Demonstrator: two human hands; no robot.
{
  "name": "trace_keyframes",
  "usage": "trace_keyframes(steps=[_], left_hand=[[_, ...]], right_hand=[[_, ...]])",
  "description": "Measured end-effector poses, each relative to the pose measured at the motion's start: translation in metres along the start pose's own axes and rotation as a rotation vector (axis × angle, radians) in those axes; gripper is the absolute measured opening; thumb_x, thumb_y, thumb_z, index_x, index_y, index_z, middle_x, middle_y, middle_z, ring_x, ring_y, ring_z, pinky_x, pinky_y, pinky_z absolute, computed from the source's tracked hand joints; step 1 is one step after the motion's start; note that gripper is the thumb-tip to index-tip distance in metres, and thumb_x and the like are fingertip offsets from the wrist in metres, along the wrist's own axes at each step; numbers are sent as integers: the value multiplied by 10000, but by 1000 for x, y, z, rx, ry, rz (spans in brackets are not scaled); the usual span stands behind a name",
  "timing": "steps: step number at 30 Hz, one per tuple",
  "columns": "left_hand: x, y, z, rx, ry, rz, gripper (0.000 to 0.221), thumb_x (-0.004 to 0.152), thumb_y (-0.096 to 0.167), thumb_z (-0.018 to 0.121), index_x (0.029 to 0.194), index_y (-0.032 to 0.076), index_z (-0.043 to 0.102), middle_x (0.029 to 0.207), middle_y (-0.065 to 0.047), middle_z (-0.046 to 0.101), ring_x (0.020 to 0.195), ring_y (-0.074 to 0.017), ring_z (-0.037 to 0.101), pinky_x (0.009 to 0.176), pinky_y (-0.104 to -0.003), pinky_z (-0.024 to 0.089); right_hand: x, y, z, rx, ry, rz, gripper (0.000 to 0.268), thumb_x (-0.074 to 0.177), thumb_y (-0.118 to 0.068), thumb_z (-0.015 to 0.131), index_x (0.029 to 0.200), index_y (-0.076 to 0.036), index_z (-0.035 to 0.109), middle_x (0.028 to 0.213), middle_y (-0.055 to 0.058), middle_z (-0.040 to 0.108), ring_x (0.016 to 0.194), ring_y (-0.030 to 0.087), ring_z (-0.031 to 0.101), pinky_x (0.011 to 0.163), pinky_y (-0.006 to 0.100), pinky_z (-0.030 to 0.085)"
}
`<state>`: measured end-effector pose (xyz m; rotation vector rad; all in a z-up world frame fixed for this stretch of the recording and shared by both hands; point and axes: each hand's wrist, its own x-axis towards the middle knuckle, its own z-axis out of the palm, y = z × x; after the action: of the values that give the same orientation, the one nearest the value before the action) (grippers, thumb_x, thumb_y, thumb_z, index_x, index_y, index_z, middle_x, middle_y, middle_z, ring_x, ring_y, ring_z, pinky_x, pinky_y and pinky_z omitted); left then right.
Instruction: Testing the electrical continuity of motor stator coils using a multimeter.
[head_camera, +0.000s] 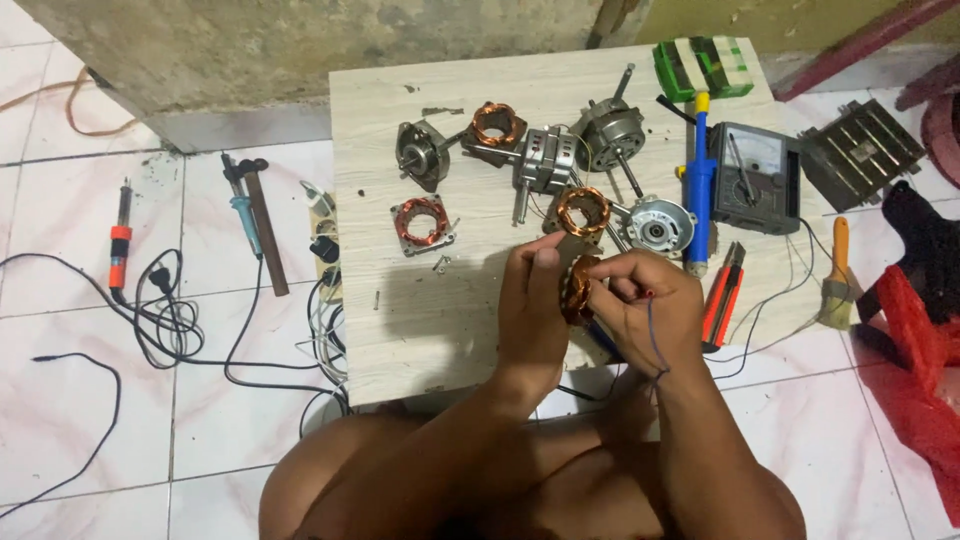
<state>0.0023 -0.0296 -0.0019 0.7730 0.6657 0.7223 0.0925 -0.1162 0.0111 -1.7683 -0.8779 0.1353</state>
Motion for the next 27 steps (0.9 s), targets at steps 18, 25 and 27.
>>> trace_keyframes(steps=[18, 25, 27], left_hand=[[3, 23, -1, 128, 36, 138, 491, 981, 490, 553, 1279, 108, 637, 926, -117, 629, 855, -150, 608, 769, -344, 520], [-2, 24, -1, 106, 18, 82, 478, 997, 465, 564, 1248, 67, 644, 902, -75, 547, 883, -142, 544, 780, -343, 484], [0, 21, -4, 96, -5, 71, 481, 1009, 461, 558, 1254, 54, 634, 901, -94, 558, 907, -155, 572, 802, -369, 504]], right_hand=[[-12, 0, 12, 166, -38, -2, 221, 896, 18, 733, 1115, 49, 744, 659, 3, 410, 654, 70, 476, 602, 262, 455], [-7, 4, 9, 123, -94, -76, 216, 844, 103, 718, 1059, 84, 727, 650, 20, 364, 649, 89, 487, 586, 277, 453], [-8, 2, 7, 132, -90, -30, 200, 842, 100, 712, 1037, 71, 739, 656, 1, 366, 647, 86, 490, 591, 271, 449]])
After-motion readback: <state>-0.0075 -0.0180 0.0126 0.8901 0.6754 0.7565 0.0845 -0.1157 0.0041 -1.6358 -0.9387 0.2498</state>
